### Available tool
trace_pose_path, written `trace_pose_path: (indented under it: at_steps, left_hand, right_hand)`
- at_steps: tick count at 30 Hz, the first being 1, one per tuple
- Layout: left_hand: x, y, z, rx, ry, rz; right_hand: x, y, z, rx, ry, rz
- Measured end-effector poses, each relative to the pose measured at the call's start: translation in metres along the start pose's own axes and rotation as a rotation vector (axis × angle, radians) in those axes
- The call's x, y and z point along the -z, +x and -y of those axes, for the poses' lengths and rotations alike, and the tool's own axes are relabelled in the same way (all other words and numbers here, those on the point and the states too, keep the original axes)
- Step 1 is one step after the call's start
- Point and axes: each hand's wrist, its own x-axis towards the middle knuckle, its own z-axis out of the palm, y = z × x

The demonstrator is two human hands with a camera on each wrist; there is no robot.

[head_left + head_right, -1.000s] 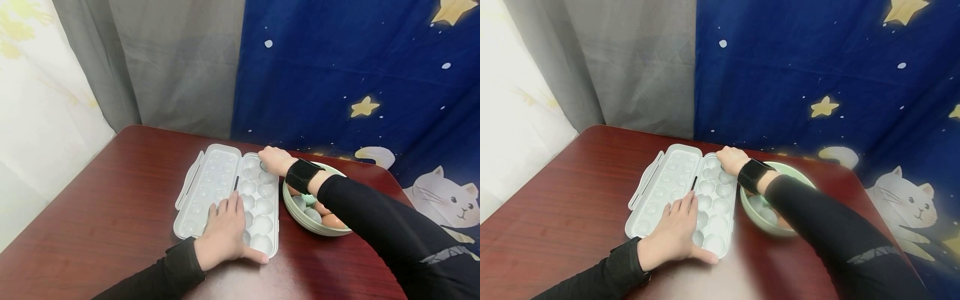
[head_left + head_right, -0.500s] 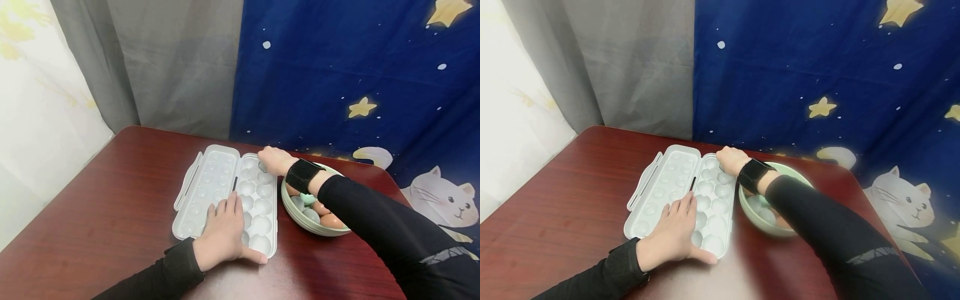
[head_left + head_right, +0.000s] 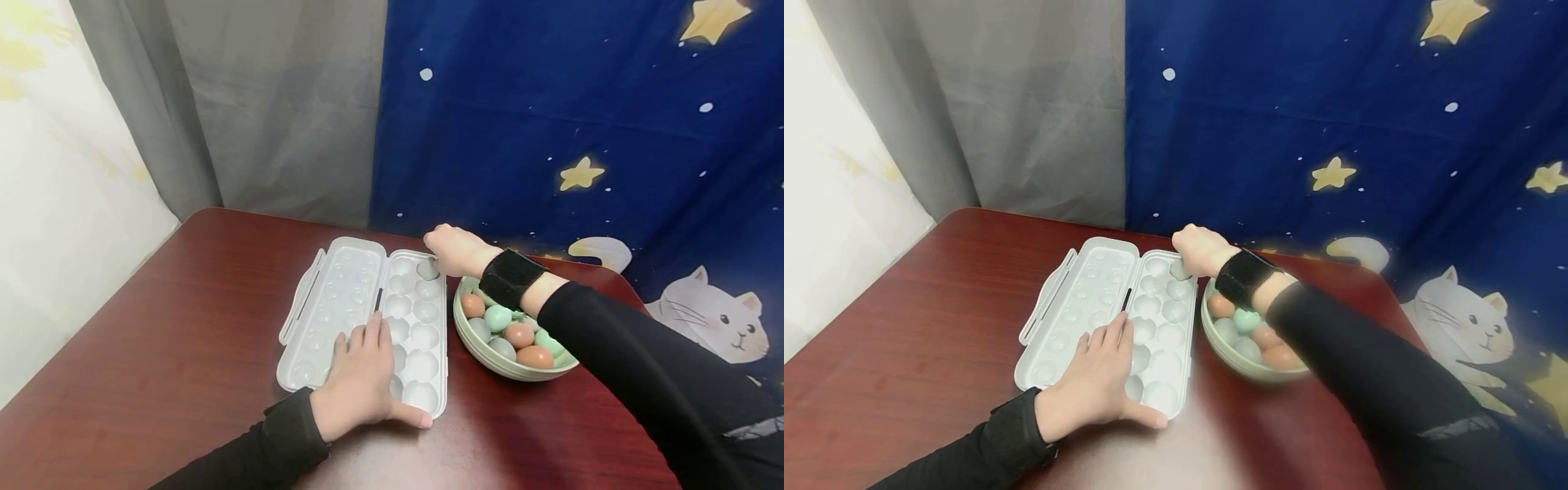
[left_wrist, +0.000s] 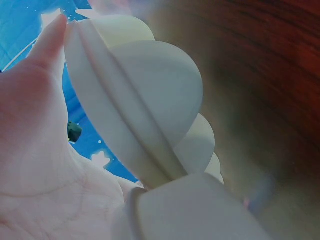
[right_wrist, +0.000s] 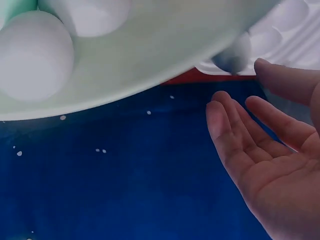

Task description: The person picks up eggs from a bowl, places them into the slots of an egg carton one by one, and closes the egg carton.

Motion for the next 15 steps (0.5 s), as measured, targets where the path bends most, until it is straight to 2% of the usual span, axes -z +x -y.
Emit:
trace_pose_path:
  at_steps: [6,10,15]
  left_hand:
    - [-0.001,0.000,0.000,-0.009,0.013,-0.003]
    - [-0.001,0.001,0.000,-0.008,0.015,-0.007]
    - [-0.002,0.001,0.000,-0.004,0.010,0.005]
  right_hand:
    - [0.012,-0.012,-0.003,0.038,0.102,-0.059]
    - [0.020,-0.020,-0.008,0.085,0.139,-0.146]
    - [0.026,-0.038,-0.015,0.098,0.154,-0.238]
